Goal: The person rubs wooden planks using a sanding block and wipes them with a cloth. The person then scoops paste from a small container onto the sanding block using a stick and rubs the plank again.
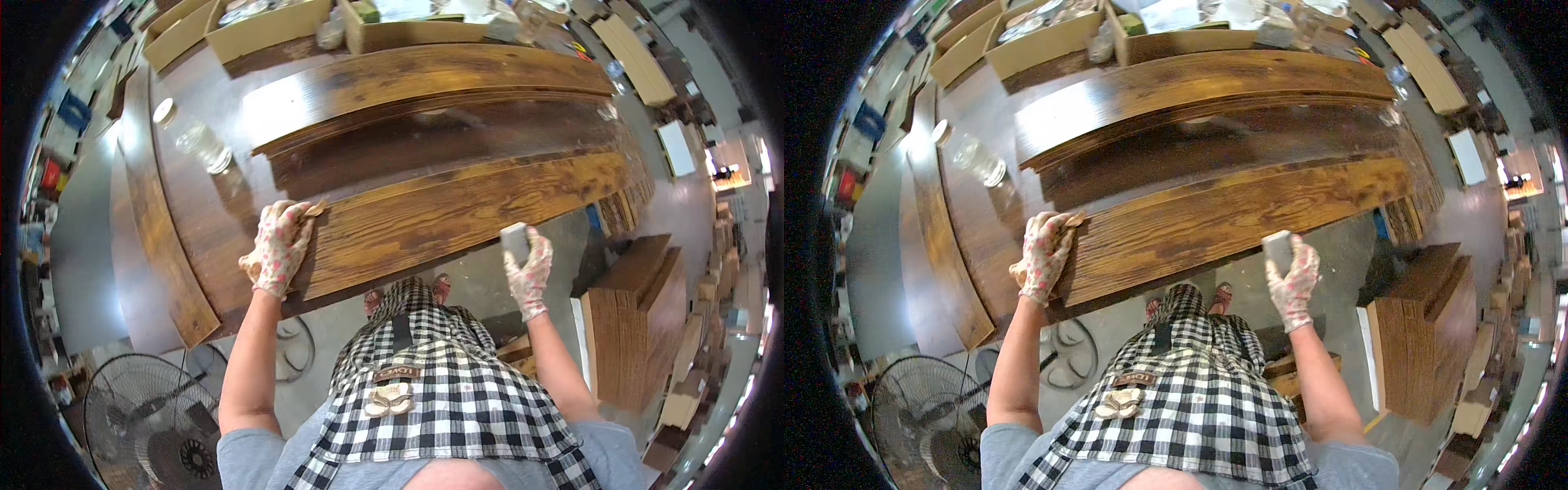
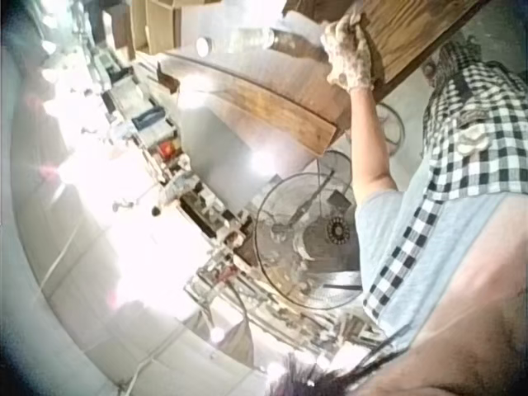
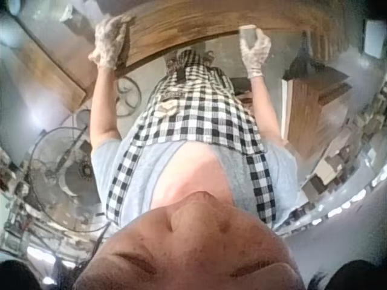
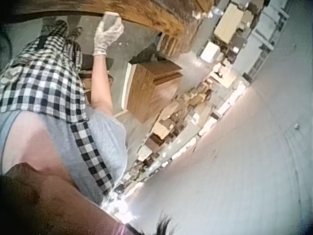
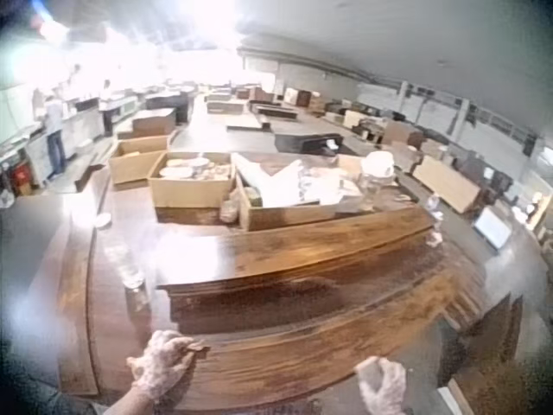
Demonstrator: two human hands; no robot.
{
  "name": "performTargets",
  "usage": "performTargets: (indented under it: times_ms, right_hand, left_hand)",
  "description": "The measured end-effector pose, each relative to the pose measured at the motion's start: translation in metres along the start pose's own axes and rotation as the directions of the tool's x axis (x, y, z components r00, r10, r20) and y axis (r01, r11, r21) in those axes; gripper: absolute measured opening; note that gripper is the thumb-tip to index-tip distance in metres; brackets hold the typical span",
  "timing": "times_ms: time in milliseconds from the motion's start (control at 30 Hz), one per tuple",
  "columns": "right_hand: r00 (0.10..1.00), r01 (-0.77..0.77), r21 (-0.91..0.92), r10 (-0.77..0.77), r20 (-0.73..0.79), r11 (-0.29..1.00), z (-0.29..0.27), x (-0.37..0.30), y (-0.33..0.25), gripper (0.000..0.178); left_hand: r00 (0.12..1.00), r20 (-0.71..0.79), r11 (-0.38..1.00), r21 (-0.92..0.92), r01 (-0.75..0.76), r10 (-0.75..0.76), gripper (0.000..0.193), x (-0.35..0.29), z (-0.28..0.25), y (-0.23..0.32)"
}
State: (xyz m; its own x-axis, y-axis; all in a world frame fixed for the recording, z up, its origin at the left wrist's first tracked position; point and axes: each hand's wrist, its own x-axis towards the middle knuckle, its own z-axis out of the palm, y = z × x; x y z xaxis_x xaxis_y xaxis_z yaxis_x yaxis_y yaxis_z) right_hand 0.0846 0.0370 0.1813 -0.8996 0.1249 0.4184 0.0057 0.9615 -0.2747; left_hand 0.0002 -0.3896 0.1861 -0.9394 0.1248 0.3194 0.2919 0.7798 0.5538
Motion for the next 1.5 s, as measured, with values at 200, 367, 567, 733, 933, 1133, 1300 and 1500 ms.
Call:
performTargets:
  times_ms: [200, 367, 567, 733, 933, 1133, 1300, 1500]
  right_hand:
    - [0.944, 0.302, 0.214, -0.322, 0.067, 0.929, 0.015, -0.001, -0.110, 0.062]
    - [0.997, 0.079, 0.039, -0.079, -0.004, 0.996, 0.004, 0.015, -0.045, 0.056]
    - [0.974, -0.228, 0.081, 0.229, -0.002, 0.970, -0.017, 0.039, -0.030, 0.054]
    - [1.000, 0.021, 0.048, -0.021, 0.011, 0.999, 0.018, 0.009, -0.048, 0.061]
    - [0.857, -0.466, -0.131, 0.410, -0.312, 0.875, -0.001, 0.051, 0.115, 0.048]
    - [0.997, -0.078, -0.039, 0.078, 0.004, 0.996, 0.008, 0.025, -0.011, 0.056]
    - [0.880, -0.377, -0.161, 0.299, -0.370, 0.912, -0.014, 0.069, 0.143, 0.043]
    - [0.954, -0.235, 0.151, 0.258, -0.155, 0.960, -0.027, 0.080, 0.091, 0.043]
  left_hand:
    - [0.997, -0.038, 0.997, 0.041, -0.060, 0.061, 0.027, 0.002, 0.007, 0.001]
    - [0.999, -0.023, 0.998, 0.046, -0.041, 0.042, 0.028, -0.005, 0.005, -0.008]
    - [1.000, -0.021, 0.997, 0.076, -0.020, 0.022, 0.029, -0.005, 0.006, -0.009]
    - [0.993, -0.050, 0.992, 0.070, -0.103, 0.107, 0.027, -0.002, 0.006, -0.011]
    - [0.995, -0.032, 0.994, 0.051, -0.095, 0.097, 0.024, 0.003, 0.011, -0.003]
    - [0.997, -0.002, 0.988, 0.133, -0.080, 0.082, 0.022, 0.002, 0.002, 0.000]
    - [0.964, -0.235, 0.992, 0.065, -0.112, 0.125, 0.022, 0.029, 0.020, 0.053]
    - [0.935, -0.325, 0.953, -0.209, -0.221, 0.145, 0.028, 0.044, 0.077, 0.121]
